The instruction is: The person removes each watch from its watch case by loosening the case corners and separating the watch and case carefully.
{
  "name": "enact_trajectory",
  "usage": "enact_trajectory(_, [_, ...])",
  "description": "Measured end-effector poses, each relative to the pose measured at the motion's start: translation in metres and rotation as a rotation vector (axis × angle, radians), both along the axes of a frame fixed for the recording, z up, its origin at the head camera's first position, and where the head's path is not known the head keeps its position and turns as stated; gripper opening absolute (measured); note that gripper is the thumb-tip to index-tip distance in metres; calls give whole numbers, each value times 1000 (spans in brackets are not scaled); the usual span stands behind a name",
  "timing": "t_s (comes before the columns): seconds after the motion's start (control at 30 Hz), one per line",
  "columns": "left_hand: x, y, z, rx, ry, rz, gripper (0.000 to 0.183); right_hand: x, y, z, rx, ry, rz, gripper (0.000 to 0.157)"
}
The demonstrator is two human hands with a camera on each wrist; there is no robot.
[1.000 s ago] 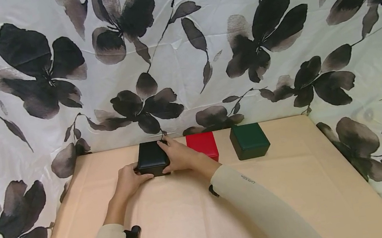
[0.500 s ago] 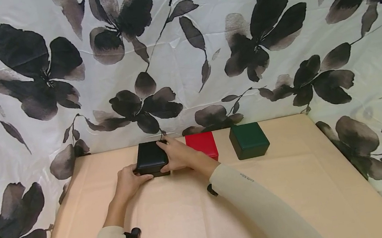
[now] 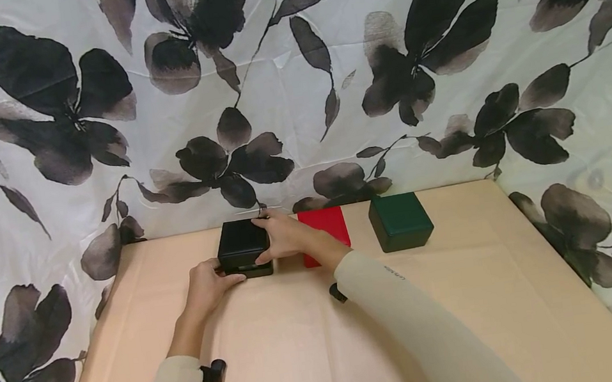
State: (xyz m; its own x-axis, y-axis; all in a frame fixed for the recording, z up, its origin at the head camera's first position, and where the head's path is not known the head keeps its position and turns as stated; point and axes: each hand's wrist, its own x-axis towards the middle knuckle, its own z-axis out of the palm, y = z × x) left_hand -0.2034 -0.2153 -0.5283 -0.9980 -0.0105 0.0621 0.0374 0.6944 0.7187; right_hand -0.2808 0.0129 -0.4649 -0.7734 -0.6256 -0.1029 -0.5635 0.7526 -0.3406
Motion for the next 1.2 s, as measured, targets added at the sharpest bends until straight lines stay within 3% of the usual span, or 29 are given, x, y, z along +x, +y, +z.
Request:
enact_trajectory(0.3, [-2, 0, -1, -20, -9, 5, 41, -6, 1, 8, -15, -46, -1, 92])
enact_trajectory(0.73, [-1, 3, -2, -27, 15, -15, 42, -11, 7, 9, -139, -159, -50, 83])
enact_trajectory(1.2, [-3, 5, 0, -31, 42, -49, 71, -21, 10, 13, -299, -318, -131, 71])
